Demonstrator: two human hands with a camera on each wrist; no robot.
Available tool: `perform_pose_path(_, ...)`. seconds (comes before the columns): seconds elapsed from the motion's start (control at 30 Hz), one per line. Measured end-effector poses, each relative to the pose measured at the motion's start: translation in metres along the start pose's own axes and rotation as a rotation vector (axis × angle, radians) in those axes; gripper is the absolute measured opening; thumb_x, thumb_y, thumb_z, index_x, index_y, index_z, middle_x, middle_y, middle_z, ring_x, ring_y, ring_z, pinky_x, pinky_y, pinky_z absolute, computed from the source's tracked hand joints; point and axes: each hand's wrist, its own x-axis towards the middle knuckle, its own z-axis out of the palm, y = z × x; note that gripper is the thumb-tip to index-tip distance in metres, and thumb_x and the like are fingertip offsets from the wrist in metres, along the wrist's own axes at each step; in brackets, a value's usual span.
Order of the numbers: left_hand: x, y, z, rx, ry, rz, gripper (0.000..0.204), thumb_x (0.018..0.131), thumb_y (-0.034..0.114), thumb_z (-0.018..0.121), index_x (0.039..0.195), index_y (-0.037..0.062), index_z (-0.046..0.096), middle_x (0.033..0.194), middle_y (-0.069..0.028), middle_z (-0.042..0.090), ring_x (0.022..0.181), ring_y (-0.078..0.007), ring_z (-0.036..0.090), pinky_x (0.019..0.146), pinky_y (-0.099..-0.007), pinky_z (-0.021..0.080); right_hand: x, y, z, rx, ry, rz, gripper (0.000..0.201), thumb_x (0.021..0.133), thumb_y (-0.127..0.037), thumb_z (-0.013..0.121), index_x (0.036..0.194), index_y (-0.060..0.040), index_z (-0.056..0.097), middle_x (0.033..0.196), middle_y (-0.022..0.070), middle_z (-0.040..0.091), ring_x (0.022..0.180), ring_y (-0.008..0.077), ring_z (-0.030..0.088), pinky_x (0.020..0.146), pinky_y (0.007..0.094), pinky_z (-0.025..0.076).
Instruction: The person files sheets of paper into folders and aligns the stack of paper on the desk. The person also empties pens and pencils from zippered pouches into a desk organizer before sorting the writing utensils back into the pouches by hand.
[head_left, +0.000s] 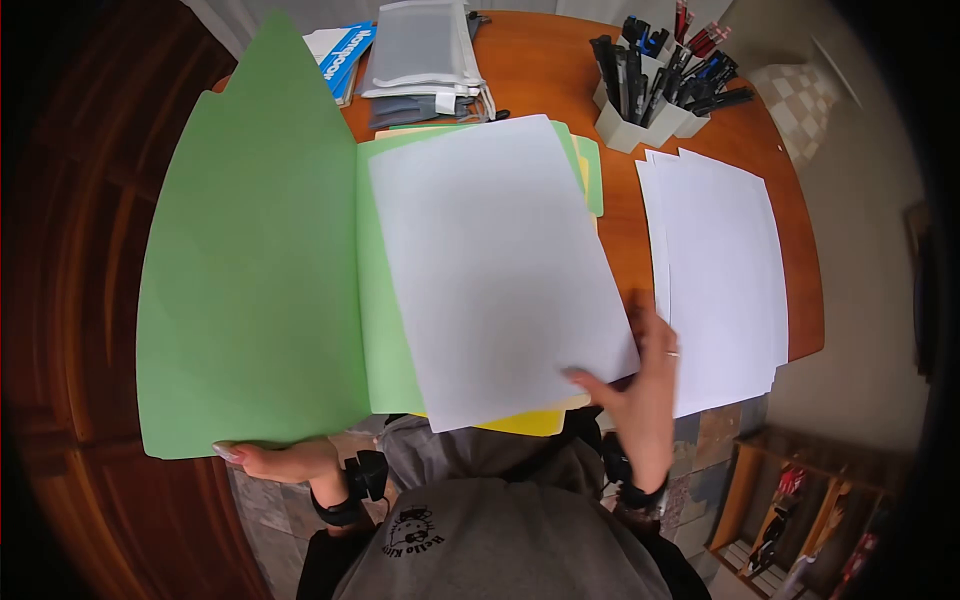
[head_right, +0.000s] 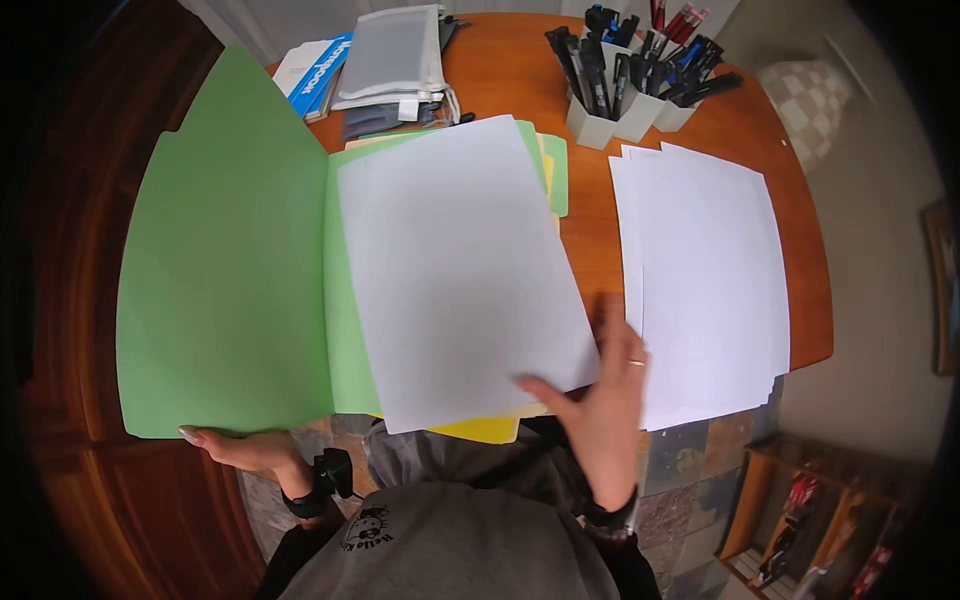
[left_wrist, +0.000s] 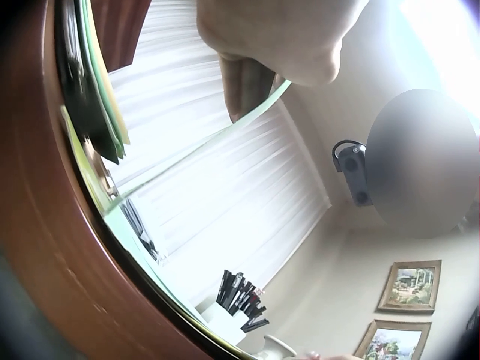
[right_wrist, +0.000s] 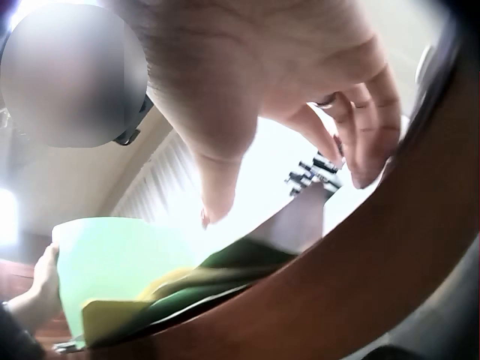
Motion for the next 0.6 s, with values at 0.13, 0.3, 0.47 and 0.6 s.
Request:
perform_pose_path(0.13, -0.018, -0.024, -0.021, -0.519, -0.470, -0.021, 0.041, 0.095, 0.031, 0.033, 0.106, -0.0040, 0.050, 0.096, -0.0089, 0.055, 0.090, -0.0190, 0.054, 0.077, -0.0328, 0.045, 0.000, -0.011, 0.002, 0.238, -0.134, 0.162, 0.066, 0.071, -0.024, 0.076, 0.124, -0.0001, 0.045, 0.101, 0.0149, 0.058, 0.073, 0.0247, 0.056, 0.064, 0.0325, 0.046)
perform_pose_path(0.3, -0.026, 0.040, 0.028, -0.251, -1.211, 0.289, 0.053, 0.080, 0.011, 0.054, 0.132, 0.0063, 0.044, 0.145, -0.0179, 0.029, 0.134, -0.0348, 0.025, 0.108, -0.0465, 0.018, -0.007, 0.029, -0.022, 0.216, 0.183, 0.302, 0.021, 0.085, -0.020, 0.065, 0.095, -0.0025, 0.064, 0.055, -0.0022, 0.050, 0.049, 0.0015, 0.042, 0.041, 0.0187, 0.030)
perform_pose_path(0.47, -0.041, 0.040, 0.038, 0.247, -1.514, 0.657, 0.064, 0.069, 0.034, 0.064, 0.131, 0.0289, 0.048, 0.147, -0.0171, 0.022, 0.136, -0.0413, 0.011, 0.101, -0.0677, -0.002, -0.007, 0.114, -0.055, 0.255, 0.623, 0.324, 0.024, 0.089, -0.017, 0.060, 0.094, 0.0065, 0.061, 0.075, 0.0036, 0.061, 0.071, 0.0064, 0.052, 0.064, 0.0222, 0.043)
perform_pose_path(0.6, -0.038, 0.048, 0.037, 0.207, -1.557, 0.634, 0.070, 0.066, 0.049, 0.068, 0.129, 0.0265, 0.050, 0.146, -0.0158, 0.024, 0.136, -0.0383, 0.014, 0.103, -0.0658, 0.001, -0.015, 0.143, -0.072, -0.030, 0.674, 0.457, 0.028, 0.089, -0.022, 0.060, 0.094, 0.0059, 0.061, 0.078, 0.0069, 0.063, 0.073, 0.0076, 0.052, 0.067, 0.0235, 0.044)
